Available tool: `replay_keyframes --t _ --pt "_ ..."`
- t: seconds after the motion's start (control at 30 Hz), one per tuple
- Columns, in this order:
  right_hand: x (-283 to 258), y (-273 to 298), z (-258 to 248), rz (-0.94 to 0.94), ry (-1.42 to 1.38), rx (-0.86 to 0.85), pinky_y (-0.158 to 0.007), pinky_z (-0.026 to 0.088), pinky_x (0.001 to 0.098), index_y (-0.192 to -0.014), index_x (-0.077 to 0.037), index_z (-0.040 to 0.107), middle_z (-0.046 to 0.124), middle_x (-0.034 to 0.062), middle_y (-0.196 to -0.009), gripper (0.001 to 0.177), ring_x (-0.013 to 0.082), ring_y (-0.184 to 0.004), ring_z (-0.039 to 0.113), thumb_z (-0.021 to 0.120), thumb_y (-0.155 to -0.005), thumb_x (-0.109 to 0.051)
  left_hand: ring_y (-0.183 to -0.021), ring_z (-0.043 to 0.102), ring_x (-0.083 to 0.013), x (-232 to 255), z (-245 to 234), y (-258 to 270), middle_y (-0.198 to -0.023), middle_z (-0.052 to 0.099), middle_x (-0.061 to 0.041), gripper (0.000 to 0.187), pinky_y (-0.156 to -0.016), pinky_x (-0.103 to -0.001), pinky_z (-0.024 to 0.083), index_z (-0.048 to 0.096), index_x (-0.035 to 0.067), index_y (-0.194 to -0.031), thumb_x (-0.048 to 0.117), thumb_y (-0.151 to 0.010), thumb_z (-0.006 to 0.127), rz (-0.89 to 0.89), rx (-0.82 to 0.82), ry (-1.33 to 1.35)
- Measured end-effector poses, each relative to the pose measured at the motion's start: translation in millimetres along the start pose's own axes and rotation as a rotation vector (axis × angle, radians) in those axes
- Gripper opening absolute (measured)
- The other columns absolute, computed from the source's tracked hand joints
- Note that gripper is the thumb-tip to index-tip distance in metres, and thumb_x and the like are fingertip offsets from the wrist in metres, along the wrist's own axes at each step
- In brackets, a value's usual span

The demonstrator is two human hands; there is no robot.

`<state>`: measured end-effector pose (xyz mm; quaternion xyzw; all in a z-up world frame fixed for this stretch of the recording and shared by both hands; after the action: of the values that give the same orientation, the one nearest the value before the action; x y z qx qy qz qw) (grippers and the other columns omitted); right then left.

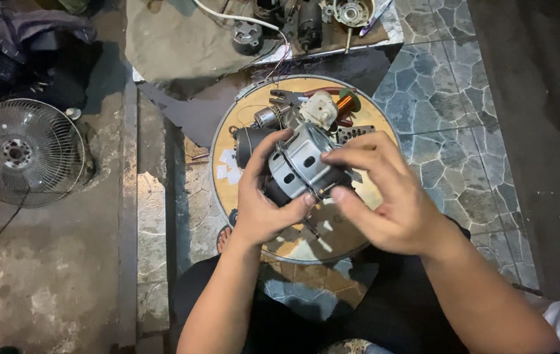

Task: The person holds a disassembled motor housing and uses a screwdriver to tighten screws on the casing. They rotate the motor to access different sides and continue securing the components before placing the motor on the table.

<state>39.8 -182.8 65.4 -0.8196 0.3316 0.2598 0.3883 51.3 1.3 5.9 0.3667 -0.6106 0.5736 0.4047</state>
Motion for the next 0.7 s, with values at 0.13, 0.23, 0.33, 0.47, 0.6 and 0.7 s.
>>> replay_keyframes --t 0.13,0.23,0.33,0.47,0.6,0.7 --pt "-3.4 0.7 6.1 -0.005 0.09 0.021 -0.106 0.046 0.0396 -0.133 -0.006 0.059 0.048 0.0157 -0.119 0.036 0.0289 -0.115 0.055 0.064 -0.098 -0.015 -0.135 0.057 -0.0246 0.5 2.7 2.7 -0.145 0.057 -0.011 0.075 -0.117 -0.04 0.046 0.048 0.008 -0.145 0.039 -0.083 0.077 -0.005 0.009 0.002" --pt "-4.8 2.2 9.8 -0.065 0.143 0.049 -0.104 0.049 0.0402 -0.135 -0.006 0.058 0.045 0.0174 -0.116 0.038 0.0306 -0.112 0.054 0.064 -0.099 -0.014 -0.13 0.06 -0.025 1.6 4.3 3.5 -0.141 0.058 -0.012 0.074 -0.115 -0.039 0.05 0.047 0.008 -0.145 0.036 -0.083 0.076 0.018 0.023 0.059" --pt "-6.9 2.1 12.5 -0.081 0.153 0.049 -0.107 0.05 0.041 -0.136 -0.009 0.058 0.043 0.0184 -0.12 0.036 0.03 -0.115 0.054 0.062 -0.1 -0.012 -0.133 0.058 -0.0254 4.0 3.3 4.5 -0.142 0.056 -0.012 0.073 -0.117 -0.039 0.048 0.047 0.007 -0.144 0.037 -0.084 0.075 0.067 0.052 -0.001" --pt "-8.5 0.7 14.0 -0.085 0.111 0.011 -0.104 0.051 0.036 -0.137 -0.013 0.057 0.039 0.0162 -0.118 0.036 0.0279 -0.113 0.051 0.061 -0.102 -0.008 -0.136 0.057 -0.0256 3.8 2.1 5.9 -0.145 0.055 -0.013 0.073 -0.119 -0.04 0.048 0.047 0.006 -0.145 0.035 -0.085 0.075 0.095 0.063 -0.005" --pt "-7.1 1.5 12.0 -0.065 0.081 -0.032 -0.106 0.05 0.0363 -0.141 -0.015 0.055 0.039 0.0142 -0.118 0.04 0.0274 -0.114 0.05 0.065 -0.103 -0.008 -0.145 0.051 -0.0298 0.3 0.8 6.7 -0.151 0.05 -0.015 0.073 -0.126 -0.043 0.043 0.044 0.006 -0.148 0.032 -0.088 0.077 0.142 0.033 0.065" --pt "5.1 4.5 3.1 0.014 -0.038 -0.025 -0.118 0.053 0.0461 -0.145 -0.016 0.048 0.043 0.0139 -0.132 0.06 0.0284 -0.13 0.047 0.076 -0.092 -0.025 -0.147 0.051 -0.0349 1.4 -3.5 -1.4 -0.154 0.049 -0.017 0.076 -0.131 -0.051 0.042 0.045 0.009 -0.148 0.036 -0.086 0.081 0.242 0.012 0.107"
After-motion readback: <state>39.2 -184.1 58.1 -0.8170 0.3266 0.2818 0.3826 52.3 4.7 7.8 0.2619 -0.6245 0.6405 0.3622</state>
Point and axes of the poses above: each hand's wrist, its own y-axis away from the middle knuckle, its own z-axis out of the palm, x = y × z, the point moved 5 cm from there along -y, towards the middle knuckle
